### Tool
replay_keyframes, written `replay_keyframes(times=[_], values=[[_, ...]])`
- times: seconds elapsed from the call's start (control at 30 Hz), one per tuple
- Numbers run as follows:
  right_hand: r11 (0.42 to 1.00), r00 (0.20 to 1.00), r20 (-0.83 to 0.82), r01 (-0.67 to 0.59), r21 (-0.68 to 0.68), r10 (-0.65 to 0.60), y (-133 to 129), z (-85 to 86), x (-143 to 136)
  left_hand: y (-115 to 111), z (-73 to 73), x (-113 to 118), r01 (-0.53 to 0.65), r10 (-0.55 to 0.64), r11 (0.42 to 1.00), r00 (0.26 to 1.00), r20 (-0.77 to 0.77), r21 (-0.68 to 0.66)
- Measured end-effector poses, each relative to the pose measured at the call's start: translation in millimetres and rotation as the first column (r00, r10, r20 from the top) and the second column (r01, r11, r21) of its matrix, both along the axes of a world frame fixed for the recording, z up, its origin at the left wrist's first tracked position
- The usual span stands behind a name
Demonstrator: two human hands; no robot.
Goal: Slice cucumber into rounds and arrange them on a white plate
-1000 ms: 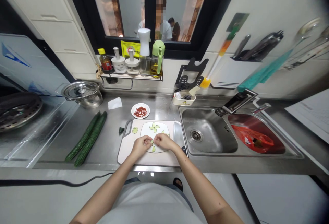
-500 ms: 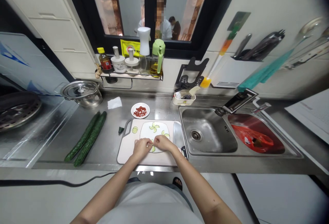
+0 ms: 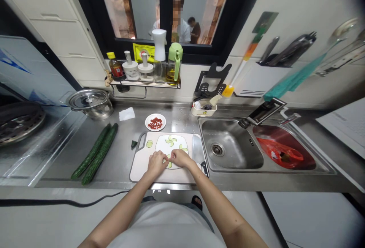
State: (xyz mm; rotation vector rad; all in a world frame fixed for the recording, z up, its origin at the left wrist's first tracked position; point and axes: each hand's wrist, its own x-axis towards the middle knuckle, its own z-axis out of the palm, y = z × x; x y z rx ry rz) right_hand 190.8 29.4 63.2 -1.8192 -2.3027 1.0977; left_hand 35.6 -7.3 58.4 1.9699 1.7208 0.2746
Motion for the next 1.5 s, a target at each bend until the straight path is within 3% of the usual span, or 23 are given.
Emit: replay_keyframes(times=[0.27,0.43,0.67,0.97,1.5], values=[[0.999,0.999,0.032,0.036,-0.014,-0.035,0,3.8,-1,-2,-5.1,0,0.004,-0.005,0.999,1.0,0.022,0.047],[0.999,0.998,0.044,0.042,-0.023,-0.04,-1,7.2,-3,-8,-8.6,-3,0.13,-0.131,0.984,0.991,-0.004,0.122],[0.998,0.996,0.079,0.036,-0.047,-0.032,0,9.0,-5,-21,-11.6,-11,0.273,-0.259,0.928,0.962,-0.089,0.252],[0.998,0.995,0.1,0.031,-0.06,-0.025,-1,12.7,-5,-22,-21.5,-13,0.355,-0.309,0.809,0.935,-0.175,0.468],[0.999,0.993,0.116,0.024,-0.045,-0.019,-2,16.8,-8,-15,-25.2,-16,0.418,-0.37,0.779,0.908,-0.196,0.467]])
